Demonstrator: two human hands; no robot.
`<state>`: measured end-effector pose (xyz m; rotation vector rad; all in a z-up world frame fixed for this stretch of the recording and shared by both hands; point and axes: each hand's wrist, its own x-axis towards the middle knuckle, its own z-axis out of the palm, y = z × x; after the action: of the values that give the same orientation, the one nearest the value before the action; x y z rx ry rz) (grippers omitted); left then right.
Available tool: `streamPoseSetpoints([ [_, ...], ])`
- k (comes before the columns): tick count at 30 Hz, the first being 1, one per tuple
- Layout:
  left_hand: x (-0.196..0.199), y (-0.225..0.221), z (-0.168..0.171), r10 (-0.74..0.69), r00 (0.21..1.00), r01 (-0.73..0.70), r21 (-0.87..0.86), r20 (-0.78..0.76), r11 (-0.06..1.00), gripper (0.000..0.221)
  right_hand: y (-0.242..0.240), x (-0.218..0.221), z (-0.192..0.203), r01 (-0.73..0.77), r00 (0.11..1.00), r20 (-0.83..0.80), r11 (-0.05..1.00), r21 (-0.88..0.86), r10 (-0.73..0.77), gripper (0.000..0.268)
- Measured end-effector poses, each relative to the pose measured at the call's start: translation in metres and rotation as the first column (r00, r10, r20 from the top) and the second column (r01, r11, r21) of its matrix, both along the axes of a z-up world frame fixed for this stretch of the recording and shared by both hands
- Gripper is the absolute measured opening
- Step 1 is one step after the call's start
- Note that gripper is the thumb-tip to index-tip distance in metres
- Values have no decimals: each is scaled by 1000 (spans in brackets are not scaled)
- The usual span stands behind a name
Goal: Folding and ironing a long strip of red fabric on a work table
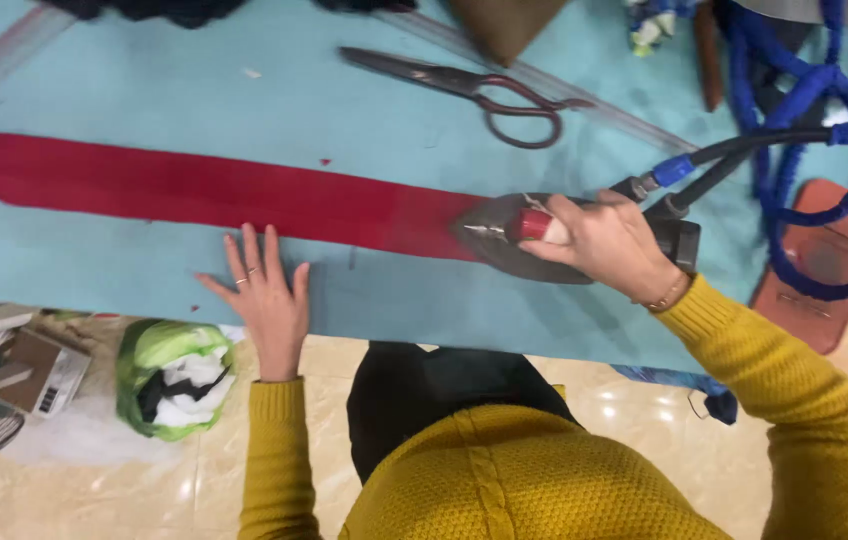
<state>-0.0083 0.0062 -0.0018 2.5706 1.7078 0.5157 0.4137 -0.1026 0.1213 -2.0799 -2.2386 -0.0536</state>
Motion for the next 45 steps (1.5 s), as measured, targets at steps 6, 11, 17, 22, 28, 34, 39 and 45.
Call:
streamPoseSetpoints([
  [6,-6,4,-7,-3,995,11,-77,96,997,61,77,-84,-10,-31,999,-31,997,-68,29,51],
  [11,-9,4,-5,2,992,7,-72,129,997,60,119,-137,-2,-87,995,-49,996,-35,86,53],
  [17,-12,6,0,-13,989,21,-51,149,998,61,122,-168,4,-106,994,-41,990,-92,102,53],
  [22,-14,9,-2,-42,989,47,-32,141,998,61,87,-159,10,-111,992,-73,993,-48,107,55],
  [28,-16,10,-2,-91,987,101,-69,135,992,63,29,-122,3,-131,990,-46,991,-15,130,55],
  [34,-7,16,5,-166,980,173,-62,111,983,64,4,-110,25,-68,998,-13,998,-16,67,47],
  [39,-23,28,7,-91,995,92,-46,40,995,66,23,-120,21,-3,998,-57,1000,17,4,50],
  [45,-56,37,-7,24,1000,-23,-45,12,999,70,90,-159,8,-3,996,-87,999,51,8,53],
])
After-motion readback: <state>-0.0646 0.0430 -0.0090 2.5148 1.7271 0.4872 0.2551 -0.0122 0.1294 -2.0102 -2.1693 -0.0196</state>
